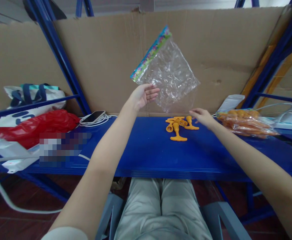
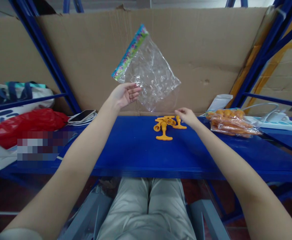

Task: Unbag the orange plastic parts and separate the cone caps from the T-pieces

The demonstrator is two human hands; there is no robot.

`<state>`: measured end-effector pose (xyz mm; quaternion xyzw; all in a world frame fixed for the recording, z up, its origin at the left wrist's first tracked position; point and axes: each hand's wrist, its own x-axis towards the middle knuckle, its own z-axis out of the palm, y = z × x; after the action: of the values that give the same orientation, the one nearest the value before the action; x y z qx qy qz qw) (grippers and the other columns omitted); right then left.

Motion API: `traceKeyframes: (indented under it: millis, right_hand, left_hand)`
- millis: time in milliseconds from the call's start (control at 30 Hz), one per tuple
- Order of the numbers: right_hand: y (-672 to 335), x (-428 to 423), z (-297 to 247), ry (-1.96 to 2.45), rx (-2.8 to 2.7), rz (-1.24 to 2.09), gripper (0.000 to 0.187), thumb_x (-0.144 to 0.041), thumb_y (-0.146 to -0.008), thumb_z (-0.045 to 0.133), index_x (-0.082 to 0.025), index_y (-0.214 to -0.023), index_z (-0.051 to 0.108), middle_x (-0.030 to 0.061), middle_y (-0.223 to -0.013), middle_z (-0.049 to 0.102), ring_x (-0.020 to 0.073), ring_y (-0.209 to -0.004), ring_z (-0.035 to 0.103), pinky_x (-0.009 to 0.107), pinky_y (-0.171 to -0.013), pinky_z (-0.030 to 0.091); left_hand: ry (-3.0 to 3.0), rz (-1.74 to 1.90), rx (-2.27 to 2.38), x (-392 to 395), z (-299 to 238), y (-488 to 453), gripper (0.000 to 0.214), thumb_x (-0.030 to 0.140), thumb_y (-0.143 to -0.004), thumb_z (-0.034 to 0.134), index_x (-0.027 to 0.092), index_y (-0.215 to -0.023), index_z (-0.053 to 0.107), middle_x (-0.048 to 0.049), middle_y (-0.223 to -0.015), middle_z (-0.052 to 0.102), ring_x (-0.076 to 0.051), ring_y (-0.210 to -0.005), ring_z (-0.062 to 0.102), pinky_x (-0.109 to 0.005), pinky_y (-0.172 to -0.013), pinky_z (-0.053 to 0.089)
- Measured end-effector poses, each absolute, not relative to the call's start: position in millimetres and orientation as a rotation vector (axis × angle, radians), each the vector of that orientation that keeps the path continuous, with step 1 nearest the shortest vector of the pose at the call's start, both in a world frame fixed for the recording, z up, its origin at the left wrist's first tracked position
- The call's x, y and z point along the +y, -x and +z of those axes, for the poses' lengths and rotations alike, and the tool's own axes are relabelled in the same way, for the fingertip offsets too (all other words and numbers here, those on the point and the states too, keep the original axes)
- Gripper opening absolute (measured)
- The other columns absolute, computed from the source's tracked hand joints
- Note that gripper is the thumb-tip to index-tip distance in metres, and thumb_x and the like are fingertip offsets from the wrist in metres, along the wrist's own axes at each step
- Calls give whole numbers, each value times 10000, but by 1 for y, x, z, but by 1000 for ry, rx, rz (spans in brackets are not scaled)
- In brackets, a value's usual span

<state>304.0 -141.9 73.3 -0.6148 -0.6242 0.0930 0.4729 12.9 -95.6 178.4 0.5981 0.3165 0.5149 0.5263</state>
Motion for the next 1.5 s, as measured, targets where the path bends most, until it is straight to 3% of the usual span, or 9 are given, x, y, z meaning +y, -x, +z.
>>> traceKeyframes:
  millis: [133, 267, 567, 800, 1000, 1167, 1300, 1400, 1500]
  right_hand:
    - [-276, -150, 41, 1475, -2103, -85, 530, -545, -835, 626, -179, -1216, 663, 170, -1364, 589, 358, -1316, 495, 544, -1074, 404]
    - [-249, -152, 18, 1700, -2294, -135, 650, -614, -910, 449, -250, -1447, 491, 119, -1577, 350, 390, -1477, 212, 665, -1134, 209]
    - [-252, -113, 23, 1704, -2303, -452, 480, -347, -985, 346, -246, -1429, 499, 106, -1492, 485, 373, -1456, 254, 683, -1105, 214]
    - [-247, -111, 27, 1659, -2270, -635, 320, -155, -916, 480, -154, -1195, 637, 162, -1158, 662, 298, -1122, 564, 416, -956, 421]
    - [-256, -117, 26, 1579, -2112, -483, 360, -224, -931, 395, -118, -1176, 636, 185, -1155, 657, 301, -1101, 595, 437, -957, 446]
    - [-248, -124, 30, 1359, -2035, -293, 611, -400, -913, 469, -179, -1479, 412, 138, -1210, 684, 323, -1140, 613, 569, -1031, 397]
    - [-233, -130, 30, 1314, -2201, -338, 442, -342, -955, 412, -236, -1342, 597, 93, -1168, 720, 281, -1125, 640, 605, -1119, 289]
    - [-226, -132, 28, 1329, -2311, -391, 408, -253, -966, 377, -247, -1234, 685, 87, -1140, 734, 259, -1093, 662, 591, -1140, 276]
    - [-224, -132, 27, 1354, -2346, -399, 416, -207, -960, 379, -260, -1236, 686, 73, -1162, 728, 253, -1095, 668, 591, -1152, 267]
  left_hand:
    - [-1461, 1395, 744, -95, 160, -5, 310, 319, -880, 579, 168, -1149, 612, -76, -977, 757, -141, -740, 723, -225, -646, 560]
    - [-1529, 1394, 799, -91, 122, -9, 266, 190, -821, 612, 171, -1086, 614, -66, -1017, 745, -113, -702, 706, -175, -565, 512]
    - [-1674, 1226, 894, -76, 76, 5, 276, 68, -743, 602, 149, -1002, 652, -104, -1091, 718, -151, -790, 692, -193, -559, 501]
    - [-1695, 816, 657, -64, 64, 32, 443, 86, -731, 561, 236, -1129, 684, -97, -1385, 591, -260, -1249, 552, -418, -921, 518]
    - [-1519, 775, 579, -67, 67, 50, 533, 220, -733, 486, 183, -1236, 658, -109, -1484, 500, -317, -1383, 422, -556, -1024, 425]
    - [-1471, 766, 680, -74, 75, 51, 486, 339, -835, 395, 104, -1118, 713, -162, -1358, 610, -308, -1258, 564, -439, -936, 516]
    - [-1480, 797, 920, -72, 69, 44, 437, 283, -853, 553, 181, -1271, 627, -141, -1198, 710, -217, -909, 713, -288, -715, 556]
    - [-1460, 860, 1116, -70, 63, 40, 679, 181, -824, 638, 251, -1462, 416, -93, -1034, 764, -141, -692, 696, -205, -570, 503]
    - [-1446, 841, 1238, -69, 60, 39, 715, 129, -785, 685, 193, -1447, 421, -72, -855, 773, -133, -619, 682, -194, -547, 495]
